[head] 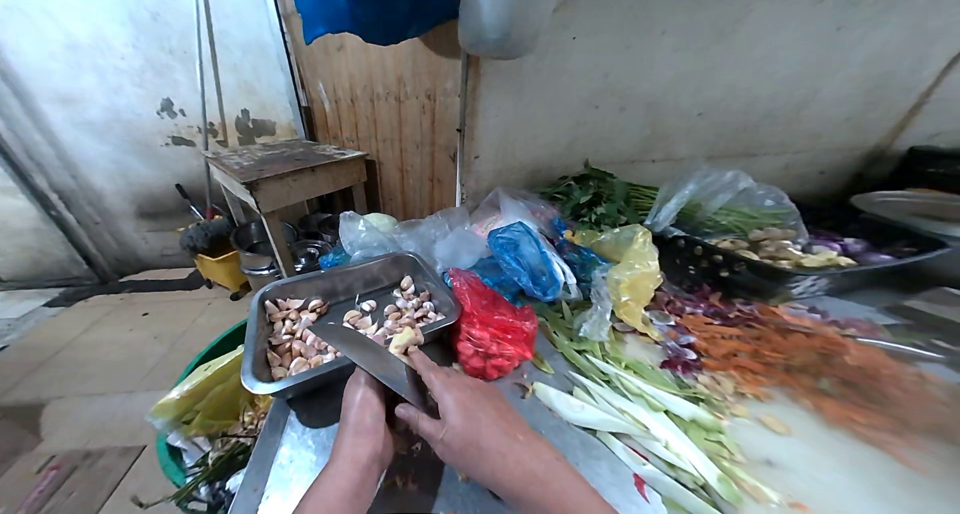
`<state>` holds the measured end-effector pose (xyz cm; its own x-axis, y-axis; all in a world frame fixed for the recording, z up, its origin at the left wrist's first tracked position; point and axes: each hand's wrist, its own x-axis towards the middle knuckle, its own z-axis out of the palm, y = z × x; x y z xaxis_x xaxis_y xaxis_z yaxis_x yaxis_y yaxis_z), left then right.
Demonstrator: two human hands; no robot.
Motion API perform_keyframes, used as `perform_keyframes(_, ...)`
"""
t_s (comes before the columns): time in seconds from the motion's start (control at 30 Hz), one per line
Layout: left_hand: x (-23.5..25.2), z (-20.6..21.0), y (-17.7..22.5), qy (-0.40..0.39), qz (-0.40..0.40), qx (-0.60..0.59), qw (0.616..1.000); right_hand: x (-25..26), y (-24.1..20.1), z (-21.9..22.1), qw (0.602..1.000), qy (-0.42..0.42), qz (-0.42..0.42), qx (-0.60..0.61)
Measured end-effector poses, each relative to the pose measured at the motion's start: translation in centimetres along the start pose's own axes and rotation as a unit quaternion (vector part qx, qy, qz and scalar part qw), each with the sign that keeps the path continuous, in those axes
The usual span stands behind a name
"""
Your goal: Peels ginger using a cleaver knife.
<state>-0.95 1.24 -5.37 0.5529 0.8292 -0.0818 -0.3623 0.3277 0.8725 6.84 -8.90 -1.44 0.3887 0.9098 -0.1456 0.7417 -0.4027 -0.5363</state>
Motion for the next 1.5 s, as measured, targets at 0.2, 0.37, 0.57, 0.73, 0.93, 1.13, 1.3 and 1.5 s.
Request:
perform_keyframes(0.2, -0.4, 0.8, 2.1, 0.003, -0.014, 0.0, 1.0, -0.2, 1.4, 0.4, 0.962, 0.128, -0.102, 0.219)
perform_keyframes(0.37, 0.0, 0.5, 2.7, -0.01, -0.033, -0.019, 0.999, -0.8, 1.1, -0.9, 0.916, 0.089, -0.041, 0.388)
perform_keyframes(0.57, 0.4, 0.3, 3.1, -0.01, -0.046, -0.049, 0.998, -1.1, 1.9, -0.7, 0.933, 0.132, -0.12, 0.312)
perform_keyframes(0.73, -0.1, 0.4, 2.9, -0.029, -0.018, -0.07, 0.997, -0.7, 1.7, 0.9, 0.943, 0.199, -0.201, 0.178)
perform_keyframes(0.93, -0.5, 0.0, 3.6, -0.046, 0.018, -0.093, 0.994, -1.6, 0.5, 2.1, 0.946, 0.245, -0.211, 0.005)
perform_keyframes(1.13, 0.1, -0.3, 3.6, -0.077, -0.033, -0.147, 0.986, -1.5, 0.9, 1.9, 0.939, 0.268, -0.214, 0.001)
perform_keyframes(1.3, 0.8, 0.1, 4.9, -0.013, -0.058, -0.045, 0.997, -1.7, 0.6, 2.0, 0.933, 0.261, -0.246, -0.017)
perform_keyframes(1.5, 1.0, 0.2, 5.2, 0.012, -0.056, -0.037, 0.998, -1.4, 0.9, 2.3, 0.926, 0.28, -0.251, -0.037)
